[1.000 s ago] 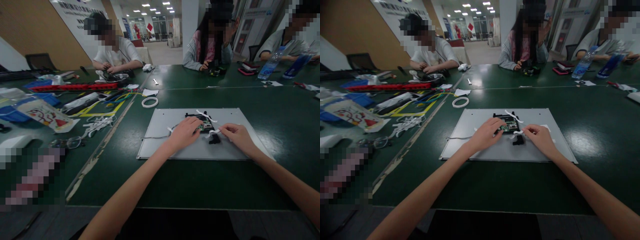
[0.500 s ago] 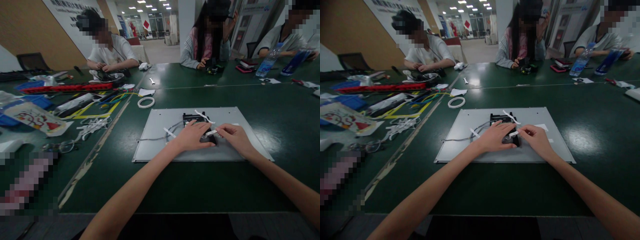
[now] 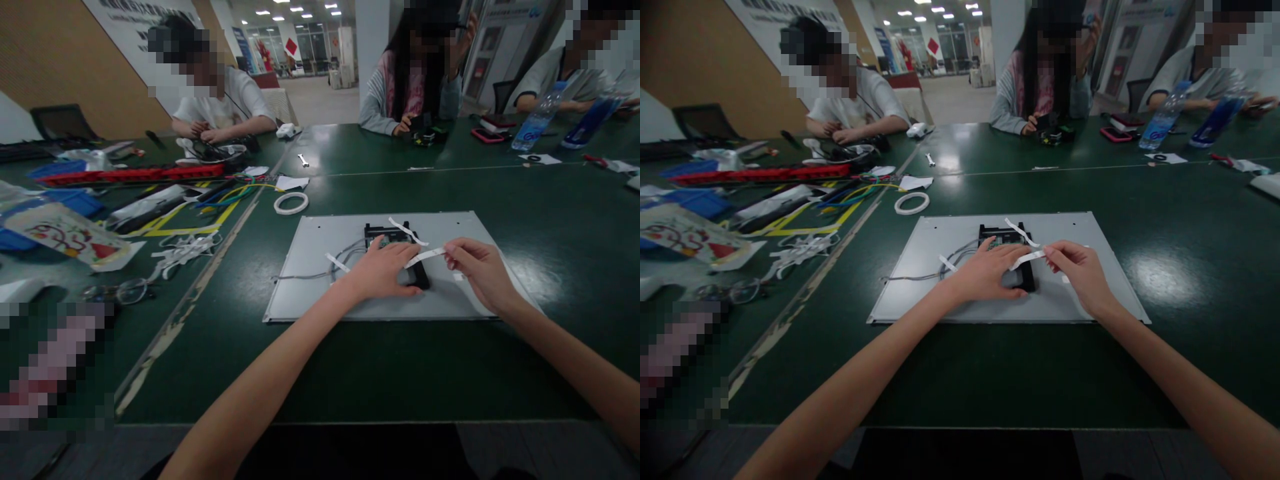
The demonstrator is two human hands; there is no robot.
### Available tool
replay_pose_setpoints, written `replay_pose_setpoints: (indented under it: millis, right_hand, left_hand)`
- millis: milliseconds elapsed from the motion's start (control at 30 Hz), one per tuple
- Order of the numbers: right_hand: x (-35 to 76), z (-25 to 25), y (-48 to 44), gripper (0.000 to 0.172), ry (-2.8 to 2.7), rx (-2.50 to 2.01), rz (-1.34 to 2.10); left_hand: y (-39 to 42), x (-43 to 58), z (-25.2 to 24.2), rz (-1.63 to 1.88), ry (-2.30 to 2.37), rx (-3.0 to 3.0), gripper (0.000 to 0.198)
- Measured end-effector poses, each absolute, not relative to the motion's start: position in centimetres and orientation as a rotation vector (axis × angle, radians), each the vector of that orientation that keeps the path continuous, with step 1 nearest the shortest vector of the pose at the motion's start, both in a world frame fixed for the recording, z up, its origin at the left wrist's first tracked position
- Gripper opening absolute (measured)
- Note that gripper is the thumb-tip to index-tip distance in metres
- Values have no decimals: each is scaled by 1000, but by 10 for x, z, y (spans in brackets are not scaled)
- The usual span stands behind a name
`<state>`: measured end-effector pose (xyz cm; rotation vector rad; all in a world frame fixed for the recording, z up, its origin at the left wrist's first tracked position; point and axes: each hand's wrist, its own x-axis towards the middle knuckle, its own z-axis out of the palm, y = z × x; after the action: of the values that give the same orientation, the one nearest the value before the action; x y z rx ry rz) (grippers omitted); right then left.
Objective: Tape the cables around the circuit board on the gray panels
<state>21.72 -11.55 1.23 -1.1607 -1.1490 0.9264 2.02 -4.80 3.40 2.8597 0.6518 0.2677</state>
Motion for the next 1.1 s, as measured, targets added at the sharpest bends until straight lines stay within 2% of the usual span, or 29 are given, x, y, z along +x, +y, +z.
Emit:
replay_pose_setpoints:
  millis: [167, 233, 333, 400, 500, 700, 767, 967, 1100]
  right_hand:
    - [212, 12, -117, 16, -1069, -1173, 1011]
    - [211, 12, -117, 17, -1066, -1173, 1041]
    - [209, 11, -118, 16, -1099, -1172, 1048]
    - [210, 11, -118, 17, -1128, -1168, 1022]
    - [212, 12, -118, 19, -1236, -1233, 893]
    - [220, 17, -120, 32, -1617, -1539, 368]
    - [222, 18, -120, 35, -1609, -1521, 428]
    - [219, 22, -123, 39, -1591, -1269, 904]
    - [215, 22, -124, 30, -1642, -1321, 829]
  left_hand:
    - [-50, 17, 35, 409, 603, 2735, 78]
    - [-52, 17, 39, 527, 596, 2592, 67]
    - [-55, 18, 45, 629, 585, 2304, 37]
    - [-56, 19, 46, 624, 598, 2144, 33]
    - [-56, 21, 43, 596, 626, 1981, 27]
    - [-62, 18, 46, 528, 654, 1868, 23]
    - [-65, 17, 48, 499, 632, 1868, 22]
    - [-66, 20, 38, 528, 617, 1896, 22]
    - [-64, 22, 33, 505, 652, 1929, 24]
